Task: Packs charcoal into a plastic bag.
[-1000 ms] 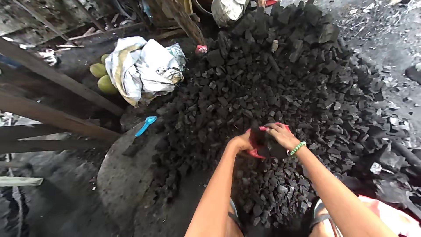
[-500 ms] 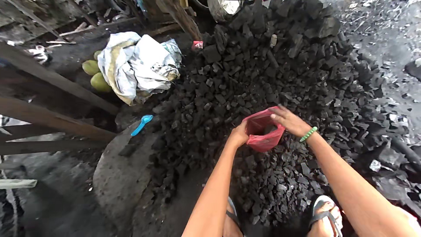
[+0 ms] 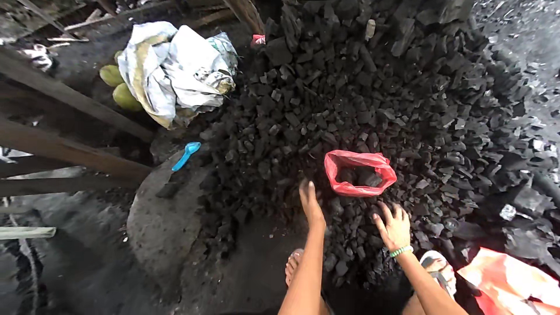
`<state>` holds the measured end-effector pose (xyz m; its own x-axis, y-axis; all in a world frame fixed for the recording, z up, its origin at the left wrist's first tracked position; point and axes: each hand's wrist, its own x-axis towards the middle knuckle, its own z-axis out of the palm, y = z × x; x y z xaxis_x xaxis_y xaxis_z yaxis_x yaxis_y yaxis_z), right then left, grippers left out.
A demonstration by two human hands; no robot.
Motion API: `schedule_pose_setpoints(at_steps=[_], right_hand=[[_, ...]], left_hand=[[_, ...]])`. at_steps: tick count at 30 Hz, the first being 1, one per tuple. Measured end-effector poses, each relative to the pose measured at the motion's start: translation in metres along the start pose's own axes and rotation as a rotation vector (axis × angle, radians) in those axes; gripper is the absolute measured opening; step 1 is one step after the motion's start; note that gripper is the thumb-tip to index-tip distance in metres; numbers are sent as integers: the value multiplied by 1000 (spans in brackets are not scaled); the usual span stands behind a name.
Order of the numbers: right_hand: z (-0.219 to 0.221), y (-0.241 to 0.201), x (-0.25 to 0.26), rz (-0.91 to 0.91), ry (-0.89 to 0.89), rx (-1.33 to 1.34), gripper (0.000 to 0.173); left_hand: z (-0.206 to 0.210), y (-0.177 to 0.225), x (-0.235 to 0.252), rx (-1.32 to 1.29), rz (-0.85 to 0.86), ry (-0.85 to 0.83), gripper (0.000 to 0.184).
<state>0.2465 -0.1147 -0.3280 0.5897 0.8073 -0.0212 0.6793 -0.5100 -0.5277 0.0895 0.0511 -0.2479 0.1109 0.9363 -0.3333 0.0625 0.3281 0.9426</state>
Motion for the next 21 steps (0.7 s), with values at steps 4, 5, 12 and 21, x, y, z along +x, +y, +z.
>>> schedule_pose_setpoints(at_steps=[4,5,12,21], right_hand=[[4,7,-39,-58,82,35,69],[2,5,-46,76,138,85,68],[8,-22,-22,893,150,344,62],[15,-68,-30,846,156,410,49]], left_hand=[[0,-47,-15,533,-11,-141,55],[5,-48,-19,690,-21,-179,55],[12,-75,-74,860,-100,-120,72],[30,-79,-78,459,-213,-100,57]])
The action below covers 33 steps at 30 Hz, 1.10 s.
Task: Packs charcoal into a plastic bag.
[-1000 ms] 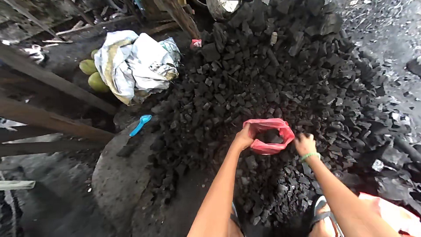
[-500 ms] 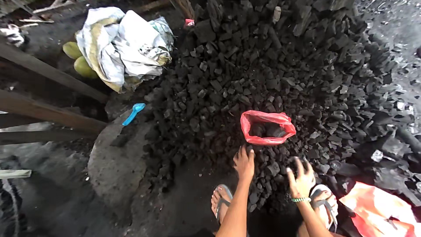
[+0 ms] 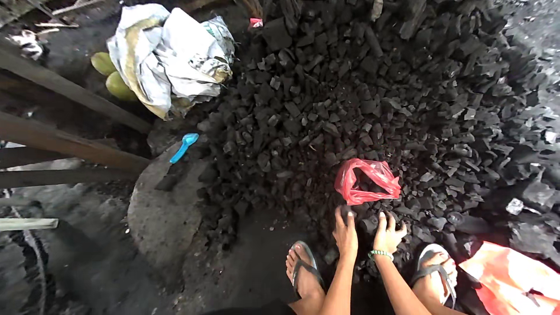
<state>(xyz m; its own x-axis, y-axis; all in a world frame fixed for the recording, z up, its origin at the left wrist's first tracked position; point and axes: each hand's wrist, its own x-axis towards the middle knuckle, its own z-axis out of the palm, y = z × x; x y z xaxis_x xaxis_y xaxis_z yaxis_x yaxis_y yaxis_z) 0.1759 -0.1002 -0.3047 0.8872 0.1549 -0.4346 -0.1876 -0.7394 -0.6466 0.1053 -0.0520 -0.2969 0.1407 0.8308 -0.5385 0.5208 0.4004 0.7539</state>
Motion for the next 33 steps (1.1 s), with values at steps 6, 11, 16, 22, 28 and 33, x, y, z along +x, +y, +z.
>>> schedule_pose_setpoints(at_steps=[6,11,16,22,28,33], right_hand=[[0,11,-7,-164,-47,359,49],[-14,10,-5,-3,-262,794,64],[-45,-21,-9,-62,-328,1145,56],[-64,-71,11,-298,-346,900,55],[-32,-130,45,-332,-518,133,39],[-31,-182,55,-372,-716,41,55]], left_hand=[[6,3,-9,-64,31,-92,49],[16,23,-39,104,157,-85,44],[27,56,-67,-29,366,-12,43],[13,103,-48,-301,442,-122,47],[-9,139,19,-659,-243,-86,52],[-36,173,48,-661,-318,-167,61]])
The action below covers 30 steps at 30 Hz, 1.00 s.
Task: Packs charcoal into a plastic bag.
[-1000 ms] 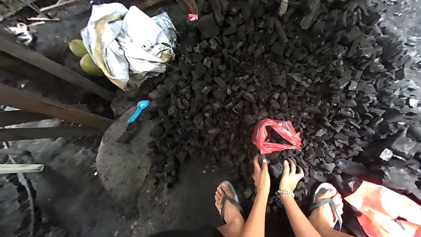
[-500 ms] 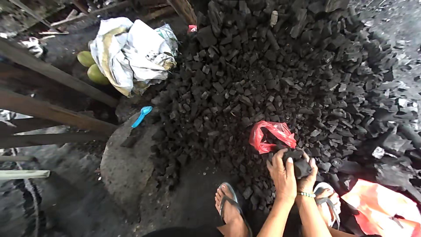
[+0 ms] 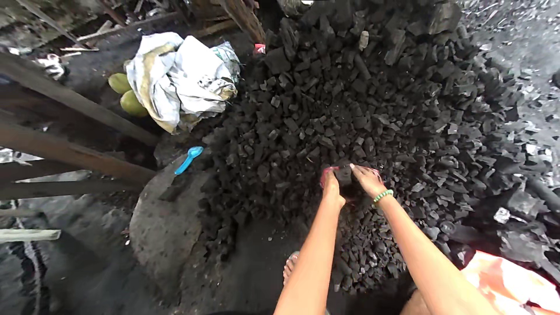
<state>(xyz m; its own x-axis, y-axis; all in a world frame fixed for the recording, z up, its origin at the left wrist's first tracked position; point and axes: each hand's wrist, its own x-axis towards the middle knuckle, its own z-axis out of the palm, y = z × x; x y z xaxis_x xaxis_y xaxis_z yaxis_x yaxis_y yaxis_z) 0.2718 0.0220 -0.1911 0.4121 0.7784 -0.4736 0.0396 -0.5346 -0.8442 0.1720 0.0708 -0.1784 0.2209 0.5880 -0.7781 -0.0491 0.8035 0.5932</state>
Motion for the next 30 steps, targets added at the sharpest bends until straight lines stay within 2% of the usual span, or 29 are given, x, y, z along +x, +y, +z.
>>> schedule_pose_setpoints(at_steps=[3,6,8,11,13,15,18,20,22,24,26,30], right_hand=[[-11,-21,11,62,-141,-33,72],[-23,-40,10,37,-233,-106,70],[-29,-49,7,-86,-229,-230,64],[-35,-52,14,-250,-203,-511,60],[-37,-61,10,-286,-173,-632,59],[-42,-75,-2,-355,-122,-652,56],[-59,-68,-10,-472,101,-327,47],[-67,-36,-7,-393,318,-46,39],[-70,13,-6,-242,425,-44,35],[-59,71,-9,-72,370,-199,36],[-39,117,-12,21,245,-352,42],[10,145,-29,95,81,-486,80]], left_hand=[[-10,23,1,90,-62,-76,79],[-22,37,0,331,12,-100,83],[-32,46,-6,697,147,-102,74],[-36,57,-17,1400,373,67,62],[-31,59,-26,1591,504,160,50],[-27,62,-36,1642,623,198,43],[-31,66,-46,1640,778,188,48],[-33,69,-47,1610,790,176,47],[-34,72,-51,1601,739,173,49],[-35,77,-61,1592,665,138,55],[-36,83,-70,1575,614,101,61],[-33,82,-80,1396,659,-40,63]])
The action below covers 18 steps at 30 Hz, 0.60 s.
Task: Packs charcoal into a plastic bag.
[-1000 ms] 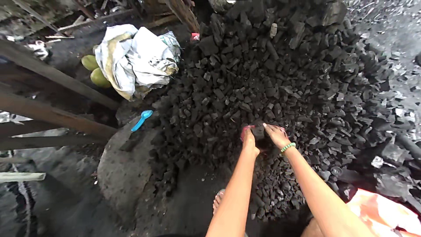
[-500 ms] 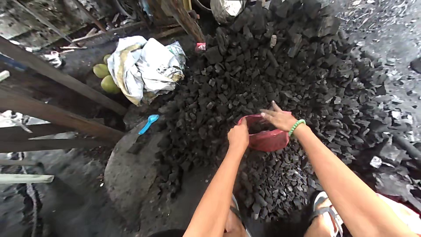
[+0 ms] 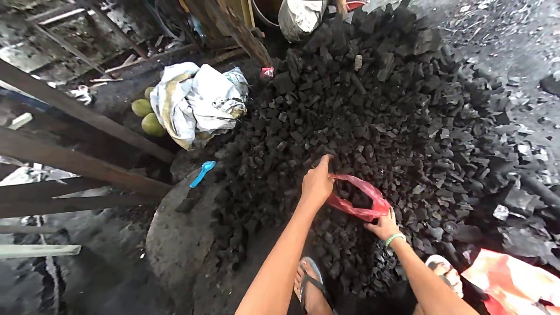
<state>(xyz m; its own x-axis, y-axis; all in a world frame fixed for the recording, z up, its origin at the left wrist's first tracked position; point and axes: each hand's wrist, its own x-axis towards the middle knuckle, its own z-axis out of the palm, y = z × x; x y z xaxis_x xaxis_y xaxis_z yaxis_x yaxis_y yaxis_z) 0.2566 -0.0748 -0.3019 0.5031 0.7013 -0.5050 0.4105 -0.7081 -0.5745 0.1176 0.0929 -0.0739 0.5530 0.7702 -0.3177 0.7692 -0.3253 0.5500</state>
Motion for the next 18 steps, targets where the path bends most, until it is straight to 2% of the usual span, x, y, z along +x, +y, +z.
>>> schedule_pose_setpoints(at_steps=[3,5,8,10,12,16,18], right_hand=[[11,-15,-9,105,-2,-68,91],[20,-16,-19,102,-15,-96,94],[41,-20,-40,-2,-35,-182,84],[56,-22,-49,-83,-70,-249,74],[58,-20,-47,-127,-109,-258,68],[37,-6,-29,-29,-105,-54,70],[23,-3,-25,-7,-14,188,71]], left_hand=[[-14,13,-14,-431,85,-26,61],[-37,32,-31,-562,98,-30,61],[-74,44,-56,-663,77,-28,53],[-91,38,-72,-761,46,-84,47],[-100,23,-82,-821,49,-164,53],[-99,-1,-102,-808,76,-128,79],[-91,-11,-113,-793,53,-92,81]])
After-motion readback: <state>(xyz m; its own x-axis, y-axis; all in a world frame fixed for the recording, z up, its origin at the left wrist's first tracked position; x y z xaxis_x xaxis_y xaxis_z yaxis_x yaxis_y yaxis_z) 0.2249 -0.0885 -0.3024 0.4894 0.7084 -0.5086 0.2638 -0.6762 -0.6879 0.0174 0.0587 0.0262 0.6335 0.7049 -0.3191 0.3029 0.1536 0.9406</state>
